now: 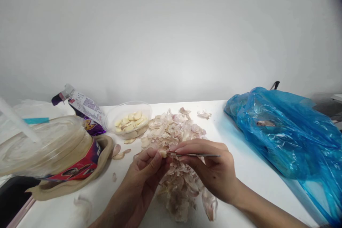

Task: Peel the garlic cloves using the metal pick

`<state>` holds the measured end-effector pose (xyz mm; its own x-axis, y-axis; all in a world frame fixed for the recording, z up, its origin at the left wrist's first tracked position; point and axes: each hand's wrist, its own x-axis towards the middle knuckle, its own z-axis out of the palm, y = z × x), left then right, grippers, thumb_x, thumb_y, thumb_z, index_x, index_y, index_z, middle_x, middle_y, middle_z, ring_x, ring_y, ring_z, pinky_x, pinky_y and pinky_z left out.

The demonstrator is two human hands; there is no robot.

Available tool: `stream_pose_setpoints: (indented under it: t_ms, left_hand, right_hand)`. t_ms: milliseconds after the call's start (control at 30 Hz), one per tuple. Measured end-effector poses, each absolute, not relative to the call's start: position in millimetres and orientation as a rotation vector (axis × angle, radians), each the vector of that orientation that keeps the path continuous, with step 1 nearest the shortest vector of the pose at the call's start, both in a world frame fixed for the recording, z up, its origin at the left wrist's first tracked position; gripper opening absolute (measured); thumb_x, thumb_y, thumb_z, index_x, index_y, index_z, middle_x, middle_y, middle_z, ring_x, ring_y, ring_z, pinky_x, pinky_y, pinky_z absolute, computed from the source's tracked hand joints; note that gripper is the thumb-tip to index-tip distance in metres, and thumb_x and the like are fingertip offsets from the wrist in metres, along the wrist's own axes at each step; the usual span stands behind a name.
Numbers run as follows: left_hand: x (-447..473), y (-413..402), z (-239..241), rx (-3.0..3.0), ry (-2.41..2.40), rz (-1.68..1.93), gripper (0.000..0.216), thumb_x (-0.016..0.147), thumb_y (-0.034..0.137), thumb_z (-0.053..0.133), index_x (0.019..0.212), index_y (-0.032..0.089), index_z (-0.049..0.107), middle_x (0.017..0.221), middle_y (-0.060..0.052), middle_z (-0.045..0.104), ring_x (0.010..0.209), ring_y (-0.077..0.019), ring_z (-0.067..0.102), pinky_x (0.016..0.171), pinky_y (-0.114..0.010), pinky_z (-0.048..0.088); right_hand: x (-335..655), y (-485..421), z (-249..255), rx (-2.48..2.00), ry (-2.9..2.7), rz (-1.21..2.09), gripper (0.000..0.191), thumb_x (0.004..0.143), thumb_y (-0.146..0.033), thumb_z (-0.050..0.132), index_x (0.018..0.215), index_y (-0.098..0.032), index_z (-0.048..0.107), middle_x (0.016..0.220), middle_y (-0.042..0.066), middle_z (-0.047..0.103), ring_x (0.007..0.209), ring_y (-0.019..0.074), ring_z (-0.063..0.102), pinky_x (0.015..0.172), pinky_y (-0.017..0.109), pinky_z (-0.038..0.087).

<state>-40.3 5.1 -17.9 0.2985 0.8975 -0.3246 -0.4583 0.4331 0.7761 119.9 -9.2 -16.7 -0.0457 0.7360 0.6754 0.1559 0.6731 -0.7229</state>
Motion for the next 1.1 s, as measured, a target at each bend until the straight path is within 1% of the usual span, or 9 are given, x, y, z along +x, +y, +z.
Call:
stream_pose_setpoints:
  t_ms: [233,433,633,800,1100]
  left_hand:
    - [-40.3,4.9,-18.7,0.61,0.865,0.99,0.006,0.068,0.017,0.07,0.065,0.016,0.065,0.066,0.003,0.064,0.067,-0.0081,0.059,0.069,-0.016,0.052]
    - [-39.6,3.2,-17.2,0.648,0.869,0.971,0.007,0.07,0.017,0.068,0.065,0.016,0.064,0.065,0.002,0.063,0.066,-0.0085,0.058,0.068,-0.015,0.05]
    - [-39.4,2.3,-16.4,0.669,0.852,0.945,0.009,0.069,0.015,0.069,0.062,0.015,0.063,0.061,0.002,0.063,0.063,-0.008,0.057,0.067,-0.015,0.049]
    - [-38.5,1.3,-13.9,0.674,0.857,0.943,0.009,0.068,0.015,0.07,0.061,0.016,0.064,0.061,0.002,0.063,0.061,-0.0079,0.056,0.065,-0.015,0.048]
    - [-39.3,0.9,-13.9,0.695,0.884,0.919,0.009,0.068,0.018,0.07,0.061,0.017,0.065,0.057,0.003,0.06,0.059,-0.009,0.053,0.062,-0.016,0.047]
  right_hand:
    - [119.5,-12.4,-16.8,-0.73,-1.582,0.578,0.019,0.078,-0.008,0.061,0.093,-0.019,0.068,0.087,0.005,0.072,0.08,0.0165,0.067,0.071,0.029,0.056]
    - [118.9,-13.8,-16.7,-0.733,-1.573,0.648,0.02,0.079,-0.006,0.059,0.091,-0.02,0.068,0.088,0.005,0.072,0.08,0.0162,0.067,0.072,0.028,0.056]
    - [117.8,-14.7,-17.5,-0.76,-1.546,0.642,0.017,0.079,-0.007,0.059,0.087,-0.017,0.069,0.08,0.005,0.072,0.078,0.0155,0.067,0.072,0.027,0.056]
    - [117.1,-16.8,-18.5,-0.774,-1.505,0.637,0.014,0.08,-0.01,0.059,0.086,-0.018,0.068,0.08,0.005,0.072,0.075,0.0163,0.067,0.068,0.029,0.056]
    - [115.4,-19.4,-19.3,-0.789,-1.488,0.601,0.016,0.078,-0.006,0.059,0.085,-0.017,0.068,0.078,0.005,0.072,0.073,0.0164,0.067,0.066,0.029,0.056]
